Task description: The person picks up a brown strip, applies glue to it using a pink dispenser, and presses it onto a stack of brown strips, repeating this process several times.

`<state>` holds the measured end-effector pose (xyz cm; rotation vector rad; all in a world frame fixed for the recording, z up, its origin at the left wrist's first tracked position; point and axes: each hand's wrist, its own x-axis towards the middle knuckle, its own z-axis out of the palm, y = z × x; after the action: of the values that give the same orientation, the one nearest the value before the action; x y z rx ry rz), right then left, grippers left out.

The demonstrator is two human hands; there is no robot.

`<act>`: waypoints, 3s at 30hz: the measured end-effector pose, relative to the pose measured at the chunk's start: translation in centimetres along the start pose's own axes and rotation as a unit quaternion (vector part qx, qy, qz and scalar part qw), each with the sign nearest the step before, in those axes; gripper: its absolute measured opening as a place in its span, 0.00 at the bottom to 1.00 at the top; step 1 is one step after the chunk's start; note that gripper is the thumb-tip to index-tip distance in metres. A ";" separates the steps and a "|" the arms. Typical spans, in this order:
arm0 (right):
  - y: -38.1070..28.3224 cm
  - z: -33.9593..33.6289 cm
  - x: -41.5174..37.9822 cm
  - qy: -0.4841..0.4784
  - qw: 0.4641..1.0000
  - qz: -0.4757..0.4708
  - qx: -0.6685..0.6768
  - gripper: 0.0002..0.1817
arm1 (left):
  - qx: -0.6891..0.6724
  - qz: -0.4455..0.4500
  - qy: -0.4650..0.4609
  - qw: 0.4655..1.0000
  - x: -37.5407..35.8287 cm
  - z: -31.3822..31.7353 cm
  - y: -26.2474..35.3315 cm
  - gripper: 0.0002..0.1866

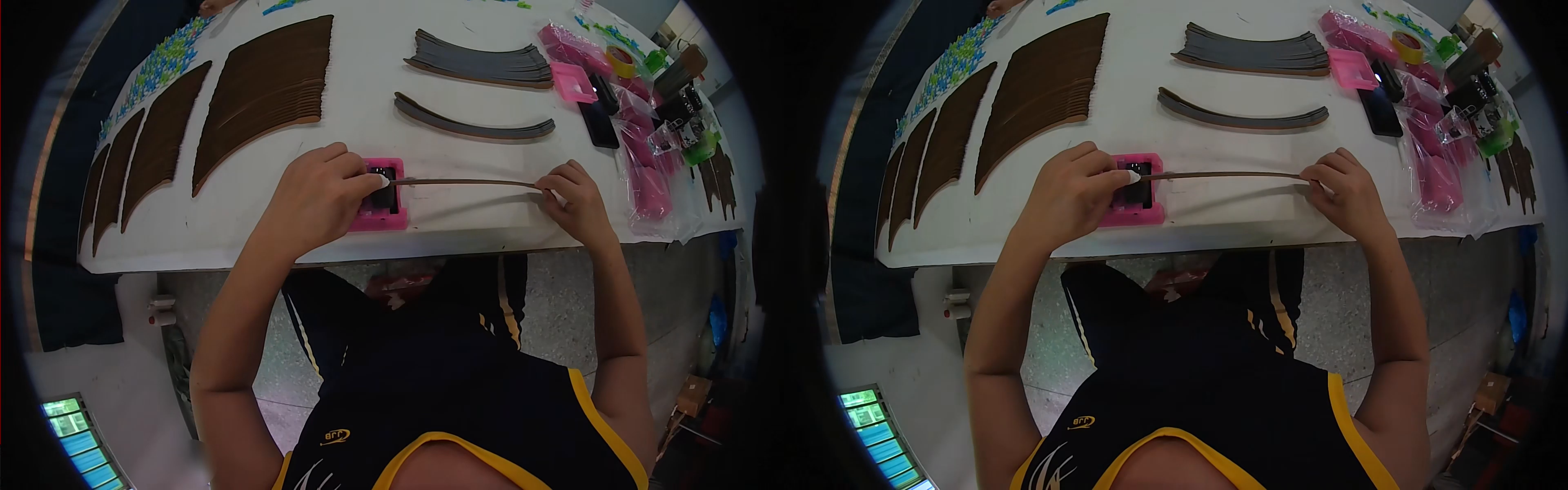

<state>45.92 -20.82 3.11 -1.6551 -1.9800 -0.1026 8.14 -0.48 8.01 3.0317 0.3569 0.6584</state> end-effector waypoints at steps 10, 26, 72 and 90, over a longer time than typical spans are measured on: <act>0.2 -4.4 2.0 0.068 0.993 -0.035 -0.086 0.13 | -0.034 0.011 0.023 0.999 1.4 1.3 0.7 0.13; 0.4 -13.3 13.9 0.092 0.987 -0.095 -0.092 0.11 | -0.571 -0.238 -0.025 0.785 3.3 -1.0 0.3 0.09; -12.6 14.3 25.6 -0.186 0.838 0.190 0.477 0.05 | -0.712 -0.468 0.454 0.261 -14.0 2.3 -11.3 0.11; -13.0 18.9 26.9 -0.200 0.974 0.031 0.099 0.10 | 0.029 -0.423 0.135 0.896 -14.2 2.3 -7.5 0.09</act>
<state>24.61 7.44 3.02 -1.7028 -2.1370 0.4721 -5.16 3.72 -0.36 2.4092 1.5800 0.9494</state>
